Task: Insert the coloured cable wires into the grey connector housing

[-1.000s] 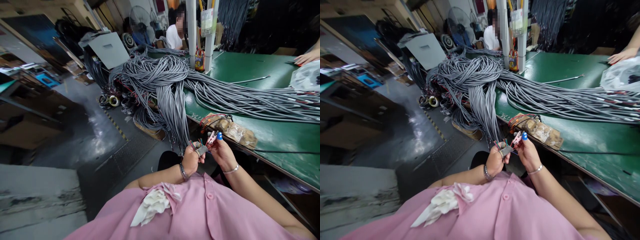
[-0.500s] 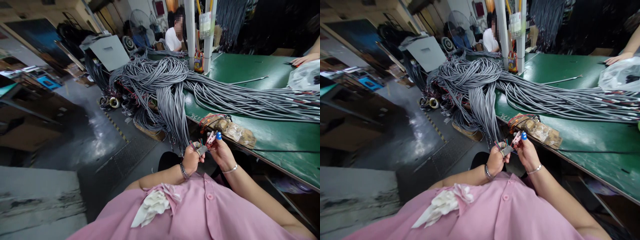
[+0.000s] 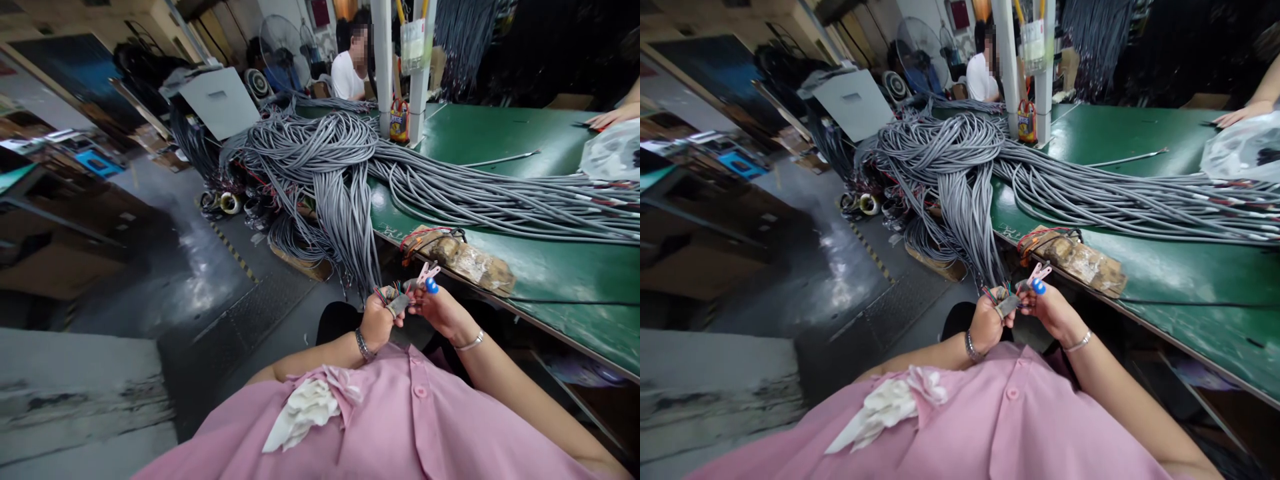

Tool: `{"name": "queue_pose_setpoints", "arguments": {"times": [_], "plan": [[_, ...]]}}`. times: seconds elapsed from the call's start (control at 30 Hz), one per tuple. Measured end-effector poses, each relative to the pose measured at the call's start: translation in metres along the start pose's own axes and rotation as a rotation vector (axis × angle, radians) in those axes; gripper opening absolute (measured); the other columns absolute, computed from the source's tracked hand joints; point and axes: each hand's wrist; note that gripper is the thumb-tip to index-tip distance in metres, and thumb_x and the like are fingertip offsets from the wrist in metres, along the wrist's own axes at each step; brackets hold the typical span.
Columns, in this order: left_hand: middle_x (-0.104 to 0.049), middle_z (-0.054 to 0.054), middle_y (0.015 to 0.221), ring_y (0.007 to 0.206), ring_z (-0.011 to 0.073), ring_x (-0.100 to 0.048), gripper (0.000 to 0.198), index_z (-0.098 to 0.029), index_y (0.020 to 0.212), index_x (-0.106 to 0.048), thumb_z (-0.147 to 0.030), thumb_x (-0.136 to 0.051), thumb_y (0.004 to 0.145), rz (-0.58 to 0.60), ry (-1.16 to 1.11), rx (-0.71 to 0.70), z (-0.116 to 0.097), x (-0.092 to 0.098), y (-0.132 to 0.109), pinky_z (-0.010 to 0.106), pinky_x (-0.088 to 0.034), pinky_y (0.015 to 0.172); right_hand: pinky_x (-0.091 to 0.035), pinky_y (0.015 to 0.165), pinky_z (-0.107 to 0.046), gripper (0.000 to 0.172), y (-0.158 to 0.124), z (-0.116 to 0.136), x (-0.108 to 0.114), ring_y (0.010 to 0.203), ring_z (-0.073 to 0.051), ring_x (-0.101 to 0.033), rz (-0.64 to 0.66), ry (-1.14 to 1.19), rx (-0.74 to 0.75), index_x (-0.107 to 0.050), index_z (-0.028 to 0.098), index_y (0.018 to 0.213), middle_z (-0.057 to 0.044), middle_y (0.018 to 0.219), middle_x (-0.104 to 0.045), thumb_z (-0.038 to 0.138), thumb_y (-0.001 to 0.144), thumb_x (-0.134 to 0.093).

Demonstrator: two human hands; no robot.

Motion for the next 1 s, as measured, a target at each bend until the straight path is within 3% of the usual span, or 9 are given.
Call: {"name": "queue_pose_setpoints", "arguments": {"times": [0.13,0.27,0.43,0.57,0.7,0.83,1.0], "plan": [[-0.055,-0.003,0.051,0.039,0.0073,-0.048,0.034,-0.017,0.066,-0.052,-0.043,-0.071,0.075,0.032,0.102,-0.008,0.003,0.007,-0.001,0.019,-0.036,0.039,-0.042,0.059,-0.024,0.026,-0.008,-0.005,0.003,0.064,-0.01,-0.053,-0.027,-0.198,0.023,-0.069,0.019,0.086,0.0,0.074,-0.062,0.036,0.07,-0.082],[-0.056,-0.003,0.053,0.04,0.0079,-0.05,0.031,-0.016,0.067,-0.053,-0.041,-0.07,0.077,0.081,0.168,-0.016,0.004,0.009,-0.002,0.019,-0.038,0.04,-0.039,0.058,-0.025,0.021,-0.008,-0.007,0.002,0.061,-0.01,-0.05,-0.103,-0.302,0.099,-0.069,0.018,0.078,0.001,0.071,-0.061,0.033,0.07,-0.081],[-0.058,-0.001,0.053,0.04,0.0088,-0.052,0.029,-0.016,0.067,-0.054,-0.039,-0.068,0.076,0.163,0.205,0.044,0.007,0.009,-0.001,0.02,-0.039,0.04,-0.038,0.057,-0.026,0.017,-0.01,-0.008,0.001,0.058,-0.011,-0.051,-0.094,-0.381,0.157,-0.067,0.019,0.074,0.002,0.064,-0.062,0.031,0.071,-0.078],[-0.058,-0.001,0.051,0.038,0.0089,-0.051,0.029,-0.015,0.066,-0.056,-0.04,-0.068,0.075,0.253,0.217,0.106,0.005,0.009,0.0,0.019,-0.036,0.038,-0.04,0.06,-0.027,0.015,-0.013,-0.011,0.001,0.058,-0.012,-0.055,-0.065,-0.367,0.142,-0.066,0.019,0.075,0.002,0.064,-0.065,0.03,0.073,-0.076],[-0.056,-0.001,0.049,0.038,0.0088,-0.052,0.034,-0.015,0.063,-0.054,-0.044,-0.068,0.076,0.229,0.151,0.095,0.003,0.008,-0.001,0.019,-0.034,0.039,-0.039,0.062,-0.027,0.012,-0.014,-0.014,0.001,0.061,-0.012,-0.053,-0.137,-0.33,0.183,-0.067,0.019,0.073,0.002,0.067,-0.065,0.026,0.073,-0.075],[-0.057,-0.001,0.05,0.038,0.0087,-0.052,0.039,-0.015,0.061,-0.054,-0.048,-0.068,0.077,0.162,0.073,0.084,0.005,0.007,-0.001,0.02,-0.03,0.038,-0.037,0.059,-0.025,0.009,-0.014,-0.016,0.003,0.059,-0.01,-0.049,-0.123,-0.218,0.19,-0.066,0.019,0.074,0.003,0.066,-0.062,0.024,0.076,-0.073],[-0.056,-0.003,0.049,0.034,0.0071,-0.047,0.034,-0.015,0.066,-0.054,-0.043,-0.07,0.076,0.106,-0.083,0.085,0.004,0.006,0.0,0.019,-0.026,0.036,-0.043,0.062,-0.026,0.028,-0.01,-0.012,0.012,0.063,-0.012,-0.052,-0.094,0.053,0.103,-0.066,0.021,0.077,0.0,0.073,-0.062,0.048,0.083,-0.065]]}}
Point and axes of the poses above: each hand's wrist, its own y-axis towards the middle knuckle, its own x-axis out of the back of the hand, z = x × y
